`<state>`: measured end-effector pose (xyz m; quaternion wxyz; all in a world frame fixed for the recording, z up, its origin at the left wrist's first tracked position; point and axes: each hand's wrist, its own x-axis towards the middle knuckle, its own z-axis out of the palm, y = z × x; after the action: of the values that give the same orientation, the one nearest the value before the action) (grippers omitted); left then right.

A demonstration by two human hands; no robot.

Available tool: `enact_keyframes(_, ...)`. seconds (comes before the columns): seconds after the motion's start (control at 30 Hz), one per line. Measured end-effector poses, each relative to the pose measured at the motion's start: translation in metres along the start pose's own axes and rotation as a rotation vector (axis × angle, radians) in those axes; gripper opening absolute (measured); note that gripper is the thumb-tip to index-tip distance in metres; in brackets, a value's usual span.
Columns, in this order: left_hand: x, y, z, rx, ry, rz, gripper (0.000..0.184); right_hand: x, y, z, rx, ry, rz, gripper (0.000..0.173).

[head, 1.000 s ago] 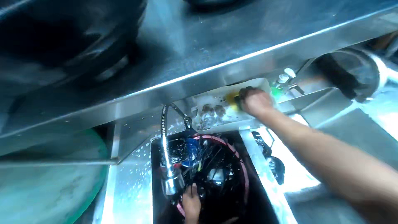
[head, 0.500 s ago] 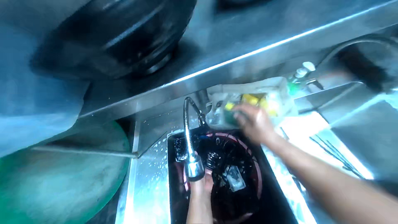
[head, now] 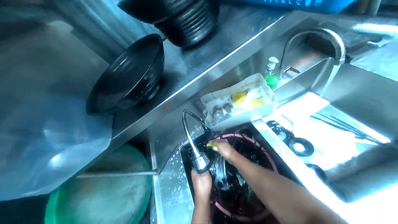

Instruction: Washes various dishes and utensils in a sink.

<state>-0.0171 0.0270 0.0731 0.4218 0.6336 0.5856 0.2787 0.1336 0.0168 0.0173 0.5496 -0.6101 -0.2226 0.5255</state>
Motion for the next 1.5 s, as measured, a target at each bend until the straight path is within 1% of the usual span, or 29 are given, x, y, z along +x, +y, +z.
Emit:
enact_keyframes(0.03, 0.003, -0.001, -0.001, -0.138, 0.07, -0.045, 0.018, -0.002, 0.01, -0.001, 0.103, 0.051, 0.009, 0.041)
enact_keyframes(0.07, 0.01, -0.003, 0.002, -0.318, 0.124, -0.136, 0.031, -0.011, 0.02, 0.003, 0.131, 0.125, -0.045, 0.044)
enact_keyframes(0.13, 0.019, -0.012, 0.017, -0.595, 0.224, -0.295, 0.045, -0.042, 0.043, 0.026, -0.003, 0.292, -0.237, 0.053)
enact_keyframes(0.17, 0.017, -0.019, 0.027, -0.611, 0.246, -0.3, 0.041, -0.058, 0.053, 0.039, -0.136, 0.37, -0.341, 0.058)
enact_keyframes(0.23, 0.006, -0.022, 0.038, -0.434, 0.213, -0.191, 0.022, -0.069, 0.05, 0.055, -0.385, 0.471, -0.474, 0.057)
enact_keyframes(0.27, 0.001, -0.021, 0.038, -0.344, 0.174, -0.145, 0.021, -0.065, 0.037, 0.053, -0.475, 0.445, -0.417, 0.053)
enact_keyframes(0.33, -0.01, -0.021, 0.036, -0.326, 0.138, -0.2, 0.029, -0.043, 0.008, 0.026, -0.476, 0.205, -0.115, 0.047)
enact_keyframes(0.4, -0.019, -0.015, 0.03, -0.421, 0.145, -0.279, 0.032, -0.018, 0.011, -0.007, -0.2, 0.09, 0.095, 0.045)
enact_keyframes(0.47, -0.013, -0.01, 0.029, -0.581, 0.163, -0.316, 0.034, -0.016, 0.024, -0.025, 0.174, 0.15, 0.214, 0.051)
enact_keyframes(0.57, -0.004, -0.027, 0.03, -0.793, 0.103, -0.437, 0.046, -0.046, 0.055, -0.016, 0.753, 0.233, 0.433, 0.055)
enact_keyframes(0.63, 0.004, -0.042, 0.037, -0.571, 0.144, -0.387, 0.042, -0.059, 0.054, -0.005, 1.023, 0.36, 0.444, 0.048)
enact_keyframes(0.67, 0.007, -0.052, 0.04, -0.393, 0.164, -0.311, 0.038, -0.063, 0.047, -0.004, 1.048, 0.462, 0.426, 0.044)
enact_keyframes(0.7, 0.004, -0.058, 0.038, -0.259, 0.124, -0.216, 0.038, -0.066, 0.039, -0.007, 1.004, 0.551, 0.409, 0.041)
enact_keyframes(0.73, -0.002, -0.059, 0.036, -0.176, 0.034, -0.11, 0.045, -0.067, 0.029, -0.01, 0.923, 0.611, 0.389, 0.039)
enact_keyframes(0.8, -0.014, -0.061, 0.034, -0.071, -0.182, 0.083, 0.063, -0.067, 0.014, -0.017, 0.75, 0.602, 0.333, 0.041)
enact_keyframes(0.83, -0.021, -0.062, 0.036, -0.028, -0.252, 0.11, 0.072, -0.068, 0.01, -0.015, 0.695, 0.562, 0.299, 0.043)
enact_keyframes(0.87, -0.027, -0.064, 0.039, -0.019, -0.274, 0.101, 0.077, -0.07, 0.009, -0.009, 0.654, 0.498, 0.249, 0.044)
enact_keyframes(0.93, -0.029, -0.062, 0.045, -0.116, -0.249, 0.077, 0.083, -0.077, 0.011, 0.008, 0.518, 0.256, 0.099, 0.038)
enact_keyframes(1.0, -0.029, -0.046, 0.047, -0.255, -0.204, 0.021, 0.095, -0.083, 0.017, 0.011, 0.185, -0.008, -0.037, 0.037)
enact_keyframes(1.03, -0.03, -0.042, 0.041, -0.295, -0.181, -0.016, 0.096, -0.088, 0.02, 0.008, -0.063, -0.117, -0.074, 0.038)
enact_keyframes(1.1, -0.025, -0.034, 0.028, -0.352, -0.111, -0.065, 0.076, -0.09, 0.026, 0.006, -0.527, -0.283, -0.12, 0.04)
enact_keyframes(1.13, -0.023, -0.033, 0.022, -0.349, -0.076, -0.1, 0.064, -0.092, 0.03, 0.01, -0.63, -0.319, -0.137, 0.039)
enact_keyframes(1.2, -0.019, -0.022, 0.02, -0.296, -0.044, -0.148, 0.051, -0.1, 0.029, 0.019, -0.524, -0.274, -0.21, 0.035)
enact_keyframes(1.23, -0.018, -0.015, 0.016, -0.269, -0.063, -0.186, 0.049, -0.105, 0.033, 0.023, -0.444, -0.265, -0.28, 0.036)
enact_keyframes(1.27, -0.017, -0.011, 0.01, -0.218, -0.083, -0.236, 0.048, -0.11, 0.04, 0.024, -0.478, -0.301, -0.343, 0.041)
enact_keyframes(1.3, -0.015, -0.006, -0.001, -0.144, -0.122, -0.314, 0.051, -0.113, 0.051, 0.022, -0.615, -0.339, -0.404, 0.046)
enact_keyframes(1.37, -0.012, -0.001, -0.02, -0.037, -0.176, -0.438, 0.065, -0.112, 0.071, 0.016, -0.889, -0.322, -0.512, 0.041)
enact_keyframes(1.43, -0.019, -0.002, -0.023, -0.075, -0.221, -0.358, 0.08, -0.11, 0.071, 0.017, -0.858, -0.193, -0.559, 0.028)
enact_keyframes(1.5, -0.031, -0.016, -0.015, -0.16, -0.264, -0.175, 0.094, -0.121, 0.06, 0.037, -0.582, -0.035, -0.511, 0.023)
